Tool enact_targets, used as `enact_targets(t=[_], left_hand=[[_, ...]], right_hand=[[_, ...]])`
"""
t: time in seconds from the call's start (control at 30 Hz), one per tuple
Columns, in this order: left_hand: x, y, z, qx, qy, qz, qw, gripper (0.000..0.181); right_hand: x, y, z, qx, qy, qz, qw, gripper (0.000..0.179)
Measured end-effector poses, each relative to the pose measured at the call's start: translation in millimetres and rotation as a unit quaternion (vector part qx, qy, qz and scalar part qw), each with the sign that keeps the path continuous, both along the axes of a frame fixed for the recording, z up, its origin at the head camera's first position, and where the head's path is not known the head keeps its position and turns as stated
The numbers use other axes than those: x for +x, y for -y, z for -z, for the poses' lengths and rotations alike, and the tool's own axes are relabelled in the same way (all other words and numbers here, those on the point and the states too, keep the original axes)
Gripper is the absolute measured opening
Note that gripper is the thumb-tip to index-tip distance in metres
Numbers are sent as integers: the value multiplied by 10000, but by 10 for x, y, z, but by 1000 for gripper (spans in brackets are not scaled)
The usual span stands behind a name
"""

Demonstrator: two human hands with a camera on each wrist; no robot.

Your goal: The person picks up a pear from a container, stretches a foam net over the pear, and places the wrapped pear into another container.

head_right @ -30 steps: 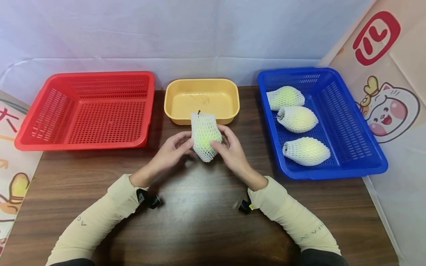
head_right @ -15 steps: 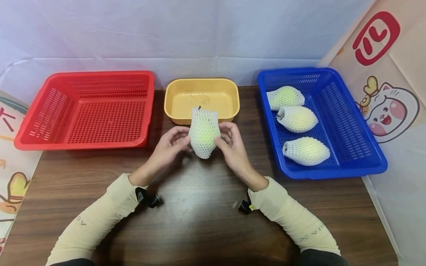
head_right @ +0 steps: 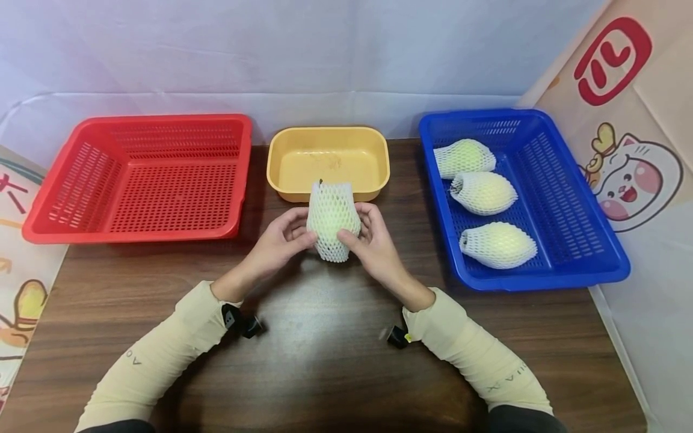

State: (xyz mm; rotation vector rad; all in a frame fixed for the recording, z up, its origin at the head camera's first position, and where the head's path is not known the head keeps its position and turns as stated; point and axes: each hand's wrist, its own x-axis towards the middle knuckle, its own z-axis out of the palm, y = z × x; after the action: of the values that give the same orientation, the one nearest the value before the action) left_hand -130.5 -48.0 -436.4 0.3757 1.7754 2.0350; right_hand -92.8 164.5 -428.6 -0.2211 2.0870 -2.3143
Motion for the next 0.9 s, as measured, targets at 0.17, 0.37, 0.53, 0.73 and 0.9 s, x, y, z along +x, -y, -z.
enact_targets(t=[0.17, 0.37, 0.53, 0.73, 0.9], left_hand=[[2, 3, 4, 269, -158, -412, 9987, 35], [-1, 0, 1, 237, -148, -526, 9982, 36], [9, -10, 1, -144, -181, -126, 9997, 45], [7, -3, 1, -233, -709, 138, 9971, 50], [4, 34, -9, -206, -1255, 156, 9918, 58]], right_hand=[[-13, -6, -9, 388, -46, 181, 9991, 42], [-13, -3, -22, 368, -30, 139, 9992, 45], [-8, -3, -32, 673, 176, -128, 9975, 53], [-12, -19, -47, 1195, 70, -270, 9924, 70], [-23, -45, -43, 1636, -569, -314, 9844, 79]])
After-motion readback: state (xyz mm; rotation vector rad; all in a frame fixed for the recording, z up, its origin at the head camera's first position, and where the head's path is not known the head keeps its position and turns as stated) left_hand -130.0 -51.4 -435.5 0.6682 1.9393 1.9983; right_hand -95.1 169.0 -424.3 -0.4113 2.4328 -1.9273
